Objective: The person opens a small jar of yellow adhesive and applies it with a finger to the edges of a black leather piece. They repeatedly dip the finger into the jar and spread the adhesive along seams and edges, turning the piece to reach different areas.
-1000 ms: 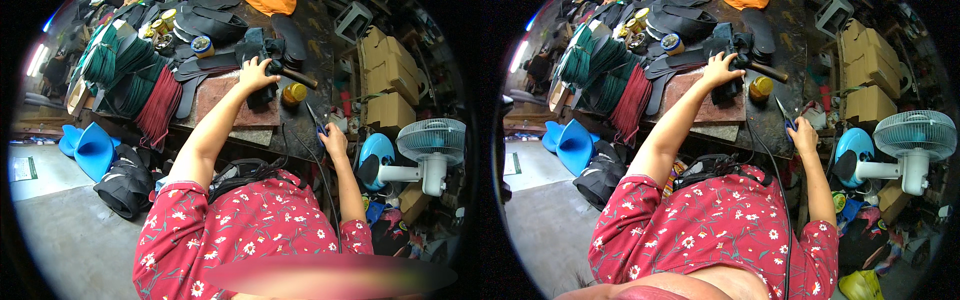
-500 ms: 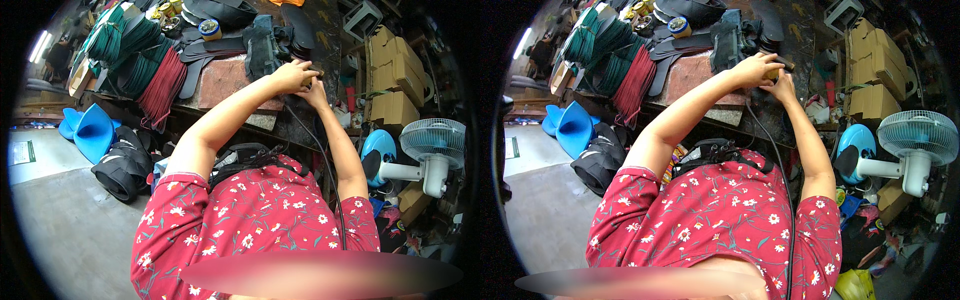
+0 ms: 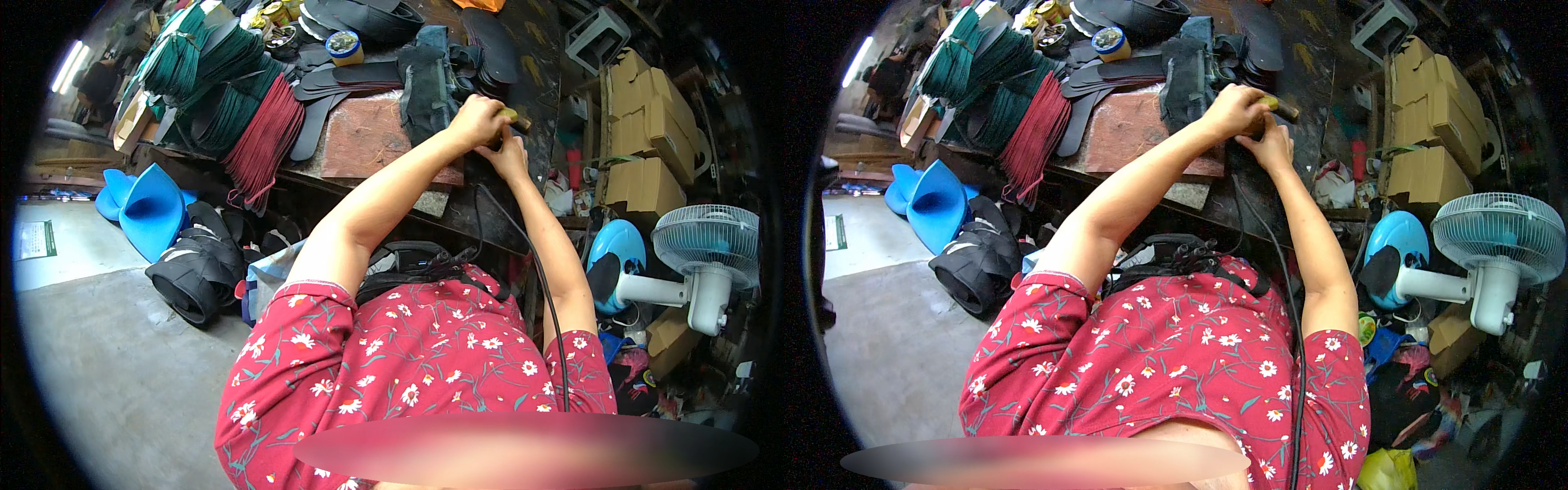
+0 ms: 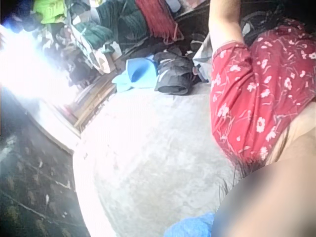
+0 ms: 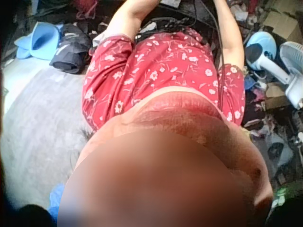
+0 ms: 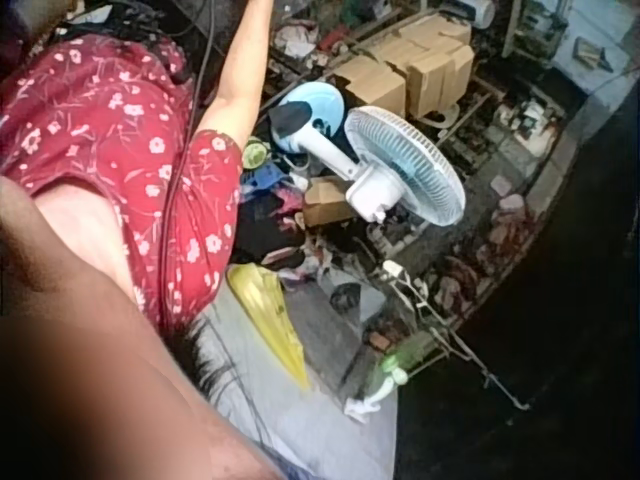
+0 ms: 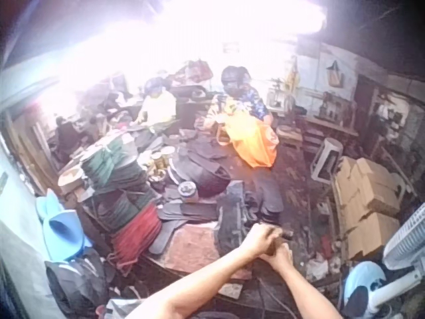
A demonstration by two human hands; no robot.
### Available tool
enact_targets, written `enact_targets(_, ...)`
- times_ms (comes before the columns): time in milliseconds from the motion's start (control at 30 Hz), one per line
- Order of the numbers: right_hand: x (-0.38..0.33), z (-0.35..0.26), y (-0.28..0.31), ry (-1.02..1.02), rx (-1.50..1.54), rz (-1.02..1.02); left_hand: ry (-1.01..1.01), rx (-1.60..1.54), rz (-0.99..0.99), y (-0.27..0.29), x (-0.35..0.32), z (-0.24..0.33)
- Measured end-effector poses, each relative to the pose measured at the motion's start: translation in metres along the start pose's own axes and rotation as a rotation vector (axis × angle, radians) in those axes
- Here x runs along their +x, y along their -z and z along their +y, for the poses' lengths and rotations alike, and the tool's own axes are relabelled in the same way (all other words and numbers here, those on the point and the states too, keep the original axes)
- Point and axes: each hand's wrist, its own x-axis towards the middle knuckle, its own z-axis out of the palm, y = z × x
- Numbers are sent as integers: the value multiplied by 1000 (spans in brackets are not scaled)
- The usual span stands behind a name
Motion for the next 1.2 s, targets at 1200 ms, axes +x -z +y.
enact_targets(1200, 0, -44, 62, 497, 96, 356, -30, 81, 235, 114, -152, -5)
